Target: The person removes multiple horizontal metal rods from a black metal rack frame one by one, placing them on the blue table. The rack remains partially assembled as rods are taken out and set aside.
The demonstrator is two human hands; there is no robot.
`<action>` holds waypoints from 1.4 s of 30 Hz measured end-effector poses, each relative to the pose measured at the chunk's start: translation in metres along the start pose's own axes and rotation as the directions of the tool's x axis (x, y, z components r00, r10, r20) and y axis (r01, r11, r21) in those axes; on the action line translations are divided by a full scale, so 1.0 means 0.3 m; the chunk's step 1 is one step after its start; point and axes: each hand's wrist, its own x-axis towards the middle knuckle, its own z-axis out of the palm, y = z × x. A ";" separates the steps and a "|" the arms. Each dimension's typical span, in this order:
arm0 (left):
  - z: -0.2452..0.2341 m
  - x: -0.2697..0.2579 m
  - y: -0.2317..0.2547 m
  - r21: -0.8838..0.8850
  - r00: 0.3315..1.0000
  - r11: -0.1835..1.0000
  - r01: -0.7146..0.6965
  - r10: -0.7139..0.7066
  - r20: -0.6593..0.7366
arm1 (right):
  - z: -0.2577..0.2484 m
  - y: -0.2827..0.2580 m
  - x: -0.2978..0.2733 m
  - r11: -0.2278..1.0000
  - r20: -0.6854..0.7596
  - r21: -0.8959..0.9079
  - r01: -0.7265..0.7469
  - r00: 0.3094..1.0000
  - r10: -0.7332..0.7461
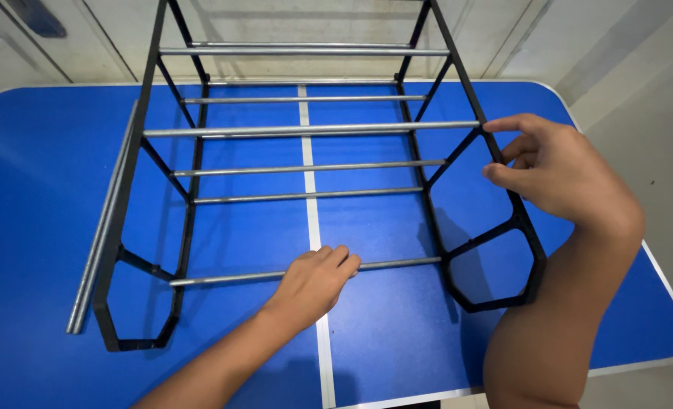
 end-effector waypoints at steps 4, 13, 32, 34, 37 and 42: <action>0.015 -0.007 -0.001 0.023 1.000 1.000 0.019 -0.019 0.008 | 0.002 0.007 0.001 1.000 0.006 0.016 0.003 1.000 -0.003; 0.009 0.002 -0.014 0.046 1.000 0.999 0.024 -0.025 0.007 | -0.003 0.002 0.000 1.000 0.019 0.009 -0.025 1.000 0.025; -0.005 -0.005 0.014 0.072 0.995 0.995 -0.072 0.076 -0.063 | 0.014 0.038 -0.005 0.998 -0.006 -0.018 0.065 0.998 -0.065; -0.019 0.003 0.024 0.082 0.992 0.992 -0.099 0.105 -0.069 | 0.013 0.038 -0.004 0.997 -0.010 -0.022 0.075 0.997 -0.075; -0.054 0.015 0.050 0.067 0.984 0.988 -0.140 0.146 -0.099 | 0.012 0.032 -0.006 0.998 -0.005 -0.023 0.052 0.999 -0.052; -0.153 0.043 0.105 0.055 0.956 0.981 -0.187 0.194 -0.220 | 0.007 0.016 -0.018 0.997 -0.012 -0.065 0.032 0.999 -0.033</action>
